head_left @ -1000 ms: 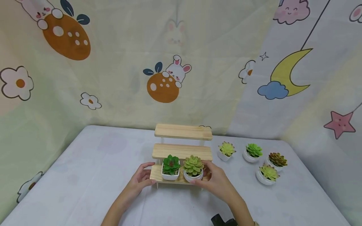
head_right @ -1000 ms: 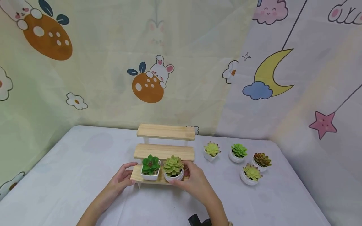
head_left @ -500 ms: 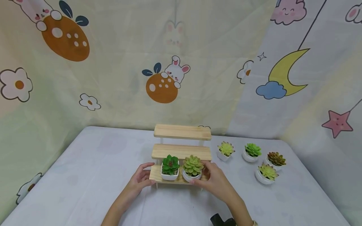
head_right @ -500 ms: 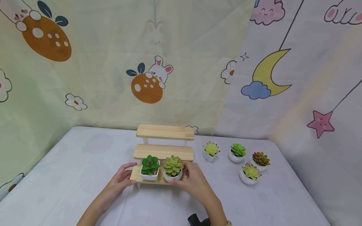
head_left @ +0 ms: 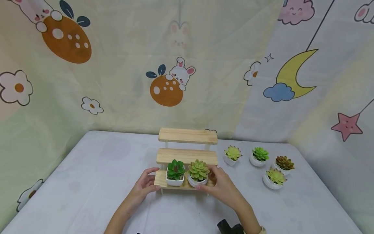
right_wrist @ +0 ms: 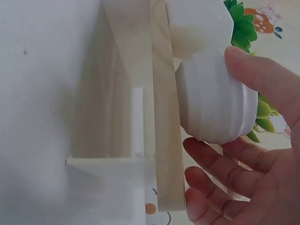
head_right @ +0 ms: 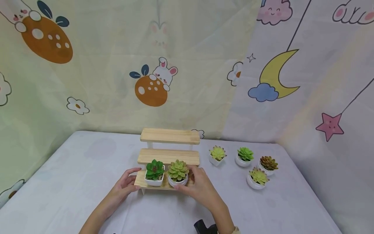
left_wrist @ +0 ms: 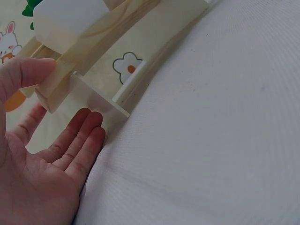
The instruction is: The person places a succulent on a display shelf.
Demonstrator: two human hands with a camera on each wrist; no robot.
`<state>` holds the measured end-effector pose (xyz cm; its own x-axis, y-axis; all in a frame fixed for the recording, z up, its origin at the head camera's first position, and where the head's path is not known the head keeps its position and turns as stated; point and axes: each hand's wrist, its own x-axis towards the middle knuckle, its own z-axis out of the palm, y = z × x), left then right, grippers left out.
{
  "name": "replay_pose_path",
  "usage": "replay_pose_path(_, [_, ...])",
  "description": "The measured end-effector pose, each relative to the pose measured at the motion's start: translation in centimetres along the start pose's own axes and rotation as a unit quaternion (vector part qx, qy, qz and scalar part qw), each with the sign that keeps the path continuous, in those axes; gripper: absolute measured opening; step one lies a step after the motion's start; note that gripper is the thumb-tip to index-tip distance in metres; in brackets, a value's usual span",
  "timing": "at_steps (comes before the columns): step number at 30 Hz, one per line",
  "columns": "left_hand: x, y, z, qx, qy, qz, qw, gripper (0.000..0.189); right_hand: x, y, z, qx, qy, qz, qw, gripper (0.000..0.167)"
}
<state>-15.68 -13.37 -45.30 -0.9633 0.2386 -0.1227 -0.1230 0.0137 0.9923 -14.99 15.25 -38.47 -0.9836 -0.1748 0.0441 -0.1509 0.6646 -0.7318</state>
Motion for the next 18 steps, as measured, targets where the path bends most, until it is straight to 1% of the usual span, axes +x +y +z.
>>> replay_pose_path(3, [0.1, 0.0, 0.0, 0.000, 0.001, -0.001, 1.0000, 0.061, -0.1, 0.0, -0.6, 0.008, -0.010, -0.010, 0.9999, 0.070])
replay_pose_path(6, [0.1, 0.0, 0.1, 0.002, -0.001, -0.005, 1.0000, 0.061, -0.4, 0.3, -1.6, 0.023, -0.021, -0.020, 0.9993, 0.064])
replay_pose_path(8, [0.1, 0.0, 0.2, 0.003, -0.003, -0.005, 1.0000, 0.061, -0.5, 0.6, -2.4, 0.023, -0.024, -0.026, 0.9991, 0.058])
replay_pose_path(11, [0.1, 0.0, 0.1, 0.004, -0.006, -0.002, 1.0000, 0.061, -0.7, 0.9, -3.7, 0.011, -0.013, -0.022, 0.9996, 0.053])
replay_pose_path(14, [0.1, 0.1, 0.0, 0.005, -0.004, 0.002, 1.0000, 0.061, -1.0, 1.2, -4.9, -0.009, 0.003, -0.017, 0.9998, 0.054])
replay_pose_path(18, [0.0, 0.1, -0.1, 0.005, -0.005, 0.001, 1.0000, 0.060, -1.6, 1.8, -6.4, -0.020, 0.025, -0.017, 0.9993, 0.053])
